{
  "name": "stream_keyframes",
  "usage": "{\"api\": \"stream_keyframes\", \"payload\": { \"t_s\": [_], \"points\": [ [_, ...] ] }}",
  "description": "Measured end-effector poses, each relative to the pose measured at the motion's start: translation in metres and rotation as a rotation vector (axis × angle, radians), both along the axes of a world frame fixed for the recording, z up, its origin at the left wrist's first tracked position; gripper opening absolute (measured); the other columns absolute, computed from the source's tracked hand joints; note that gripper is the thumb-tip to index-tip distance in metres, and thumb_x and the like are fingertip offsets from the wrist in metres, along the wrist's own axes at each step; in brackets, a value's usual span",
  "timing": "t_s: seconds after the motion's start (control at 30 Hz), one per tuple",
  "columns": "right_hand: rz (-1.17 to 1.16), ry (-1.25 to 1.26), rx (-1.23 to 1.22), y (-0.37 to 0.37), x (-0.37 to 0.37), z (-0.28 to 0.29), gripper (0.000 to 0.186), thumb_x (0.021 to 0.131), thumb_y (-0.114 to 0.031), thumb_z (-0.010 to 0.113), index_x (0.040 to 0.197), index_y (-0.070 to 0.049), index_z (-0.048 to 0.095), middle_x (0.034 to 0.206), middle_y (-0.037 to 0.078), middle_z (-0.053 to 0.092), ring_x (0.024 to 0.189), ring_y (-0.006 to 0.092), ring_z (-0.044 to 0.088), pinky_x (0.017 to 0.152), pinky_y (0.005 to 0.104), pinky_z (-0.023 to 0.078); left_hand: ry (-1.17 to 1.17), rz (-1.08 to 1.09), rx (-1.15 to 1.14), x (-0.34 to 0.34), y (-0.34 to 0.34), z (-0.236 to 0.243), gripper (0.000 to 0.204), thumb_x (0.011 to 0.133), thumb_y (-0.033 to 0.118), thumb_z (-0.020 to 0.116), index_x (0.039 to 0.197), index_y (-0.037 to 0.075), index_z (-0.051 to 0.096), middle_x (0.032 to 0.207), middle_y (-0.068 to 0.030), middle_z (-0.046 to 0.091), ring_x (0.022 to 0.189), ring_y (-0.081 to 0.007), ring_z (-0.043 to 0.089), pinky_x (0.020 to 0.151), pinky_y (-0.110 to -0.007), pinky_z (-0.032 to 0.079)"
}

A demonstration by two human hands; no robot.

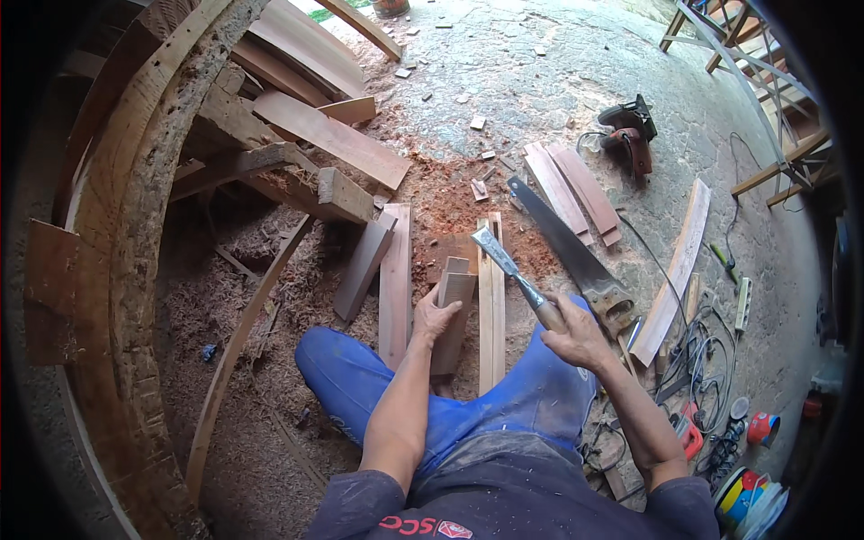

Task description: The person saws a piece of wood using a hand saw and then uses a chisel and mallet followed by an axe to shape a joint in another wooden piece.

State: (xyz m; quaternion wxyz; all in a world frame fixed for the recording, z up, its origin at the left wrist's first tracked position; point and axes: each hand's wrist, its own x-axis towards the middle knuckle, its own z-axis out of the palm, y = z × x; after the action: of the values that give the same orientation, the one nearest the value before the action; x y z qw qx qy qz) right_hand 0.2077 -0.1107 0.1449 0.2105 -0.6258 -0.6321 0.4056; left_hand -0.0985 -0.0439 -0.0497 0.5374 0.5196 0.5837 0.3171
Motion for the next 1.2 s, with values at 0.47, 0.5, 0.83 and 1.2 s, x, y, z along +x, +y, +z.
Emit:
{"api": "stream_keyframes", "payload": {
  "t_s": [0.47, 0.5, 0.83, 1.2],
  "points": [
    [0.096, -0.296, 0.171, -0.032, -0.033, 0.001, 0.055, 0.092, -0.024, 0.067, 0.143, -0.013, 0.053, 0.098, 0.019, 0.066, 0.083, 0.042, 0.069, 0.072, 0.0523, 0.058, 0.625, 0.07, -0.132, 0.042, -0.022, 0.01, 0.126, 0.068, 0.023, 0.082, 0.162, 0.0, 0.001, 0.146, -0.0289, 0.04, 0.137, -0.0459, 0.041, 0.121, -0.049, 0.031],
    [0.099, -0.307, 0.175, -0.032, -0.035, 0.001, 0.054, 0.092, -0.025, 0.067, 0.144, -0.014, 0.053, 0.098, 0.02, 0.066, 0.081, 0.042, 0.07, 0.071, 0.0525, 0.058, 0.591, 0.053, -0.155, 0.035, -0.021, 0.006, 0.125, 0.068, 0.023, 0.081, 0.162, 0.0, 0.003, 0.146, -0.0296, 0.041, 0.137, -0.0457, 0.041, 0.121, -0.049, 0.031],
    [0.199, -0.505, 0.079, -0.027, -0.064, 0.019, 0.046, 0.098, -0.027, 0.062, 0.14, -0.011, 0.056, 0.095, 0.02, 0.066, 0.075, 0.0417, 0.069, 0.067, 0.0534, 0.057, 0.688, 0.214, -0.107, 0.052, -0.03, -0.018, 0.107, 0.075, 0.039, 0.083, 0.157, -0.001, 0.025, 0.139, -0.0266, 0.049, 0.133, -0.0448, 0.045, 0.113, -0.053, 0.036],
    [0.253, -0.577, -0.044, -0.019, -0.077, 0.028, 0.048, 0.097, -0.025, 0.06, 0.142, -0.01, 0.052, 0.099, 0.024, 0.065, 0.078, 0.0461, 0.069, 0.069, 0.0558, 0.057, 0.829, 0.223, -0.151, 0.067, -0.032, 0.001, 0.091, 0.077, 0.036, 0.084, 0.148, 0.006, 0.034, 0.131, -0.0191, 0.053, 0.126, -0.0404, 0.051, 0.107, -0.054, 0.039]
  ]
}}
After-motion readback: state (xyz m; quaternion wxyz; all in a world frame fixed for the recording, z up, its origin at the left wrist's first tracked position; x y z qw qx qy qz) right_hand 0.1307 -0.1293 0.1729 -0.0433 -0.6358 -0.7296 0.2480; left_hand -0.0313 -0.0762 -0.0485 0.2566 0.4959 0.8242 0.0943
